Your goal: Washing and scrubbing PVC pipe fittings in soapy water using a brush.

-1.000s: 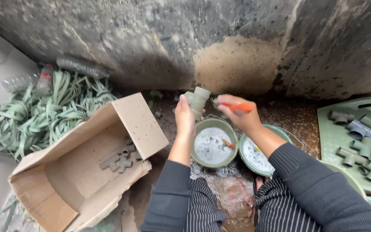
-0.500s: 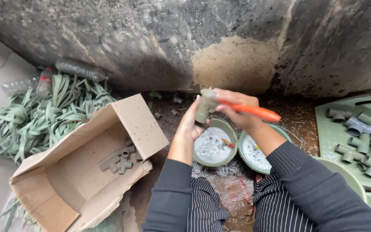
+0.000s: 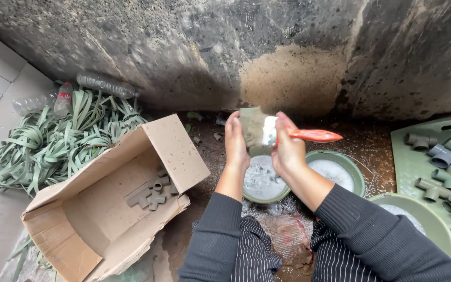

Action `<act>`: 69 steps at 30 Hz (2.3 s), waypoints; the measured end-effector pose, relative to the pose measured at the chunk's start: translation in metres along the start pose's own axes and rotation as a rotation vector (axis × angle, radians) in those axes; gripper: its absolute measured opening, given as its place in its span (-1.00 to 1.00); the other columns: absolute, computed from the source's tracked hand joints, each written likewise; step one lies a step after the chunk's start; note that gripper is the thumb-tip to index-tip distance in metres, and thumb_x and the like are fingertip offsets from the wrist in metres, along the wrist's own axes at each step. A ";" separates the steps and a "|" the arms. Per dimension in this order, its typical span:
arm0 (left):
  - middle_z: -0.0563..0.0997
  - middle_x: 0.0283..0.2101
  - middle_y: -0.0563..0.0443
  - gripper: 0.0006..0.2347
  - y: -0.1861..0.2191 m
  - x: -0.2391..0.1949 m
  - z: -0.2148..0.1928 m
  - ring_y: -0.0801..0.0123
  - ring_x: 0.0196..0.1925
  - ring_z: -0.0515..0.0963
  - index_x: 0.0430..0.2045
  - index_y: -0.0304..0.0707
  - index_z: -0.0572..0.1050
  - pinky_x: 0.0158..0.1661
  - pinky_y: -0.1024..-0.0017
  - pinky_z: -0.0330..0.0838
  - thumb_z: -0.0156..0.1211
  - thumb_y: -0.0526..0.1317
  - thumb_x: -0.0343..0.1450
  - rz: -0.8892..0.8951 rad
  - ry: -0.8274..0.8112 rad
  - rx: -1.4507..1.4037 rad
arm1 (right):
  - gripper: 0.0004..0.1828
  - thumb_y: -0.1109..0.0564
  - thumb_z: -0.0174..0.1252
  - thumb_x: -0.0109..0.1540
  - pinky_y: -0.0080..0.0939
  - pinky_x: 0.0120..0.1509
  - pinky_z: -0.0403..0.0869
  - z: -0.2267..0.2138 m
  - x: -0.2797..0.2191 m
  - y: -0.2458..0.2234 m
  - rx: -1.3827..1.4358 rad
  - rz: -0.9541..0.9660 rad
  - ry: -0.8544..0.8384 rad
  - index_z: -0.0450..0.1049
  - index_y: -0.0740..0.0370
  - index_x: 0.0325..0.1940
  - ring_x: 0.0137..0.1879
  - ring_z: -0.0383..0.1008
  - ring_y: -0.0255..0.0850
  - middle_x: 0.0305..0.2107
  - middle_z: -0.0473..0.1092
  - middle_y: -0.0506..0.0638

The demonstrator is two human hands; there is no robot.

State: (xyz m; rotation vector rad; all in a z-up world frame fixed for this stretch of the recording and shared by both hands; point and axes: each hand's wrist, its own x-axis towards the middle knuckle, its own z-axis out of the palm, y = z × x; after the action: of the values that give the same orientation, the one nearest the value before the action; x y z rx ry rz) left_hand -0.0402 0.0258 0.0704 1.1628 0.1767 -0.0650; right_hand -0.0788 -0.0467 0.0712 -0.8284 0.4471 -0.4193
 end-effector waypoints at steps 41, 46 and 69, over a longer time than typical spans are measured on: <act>0.41 -0.17 -0.28 -0.37 -0.016 0.021 -0.028 0.11 -0.14 0.45 -0.12 -0.41 0.31 -0.08 0.18 0.30 0.07 0.22 0.17 -0.384 -0.021 -0.215 | -0.83 0.26 0.19 0.01 -0.22 -0.11 0.41 -0.018 0.007 -0.021 -0.763 -1.153 -0.915 0.49 0.16 -0.32 -0.15 0.45 -0.05 -0.30 0.44 0.01; 0.28 -0.09 -0.42 -0.34 -0.019 0.046 -0.039 -0.13 -0.02 0.35 -0.04 -0.36 0.18 0.00 -0.03 0.18 0.05 0.22 0.18 -0.372 0.167 -0.293 | -0.83 0.23 0.18 0.03 -0.23 -0.16 0.42 -0.053 0.052 0.034 -0.899 -1.336 -0.946 0.46 0.13 -0.29 -0.14 0.44 -0.07 -0.23 0.42 -0.02; 0.35 -0.27 -0.26 -0.57 -0.058 0.049 -0.022 0.17 -0.35 0.45 -0.19 -0.40 0.18 -0.36 0.35 0.50 -0.31 0.08 0.39 -0.429 0.074 -0.467 | -0.88 0.19 0.13 -0.05 -0.13 -0.41 0.46 -0.115 0.161 0.163 -1.942 -0.037 -0.509 0.48 0.32 -0.51 -0.43 0.47 -0.03 -0.66 0.38 0.18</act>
State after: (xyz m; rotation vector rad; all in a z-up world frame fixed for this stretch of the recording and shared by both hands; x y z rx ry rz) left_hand -0.0027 0.0251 0.0009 0.6468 0.4794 -0.3410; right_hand 0.0226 -0.1005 -0.1582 -2.7277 0.2429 0.3886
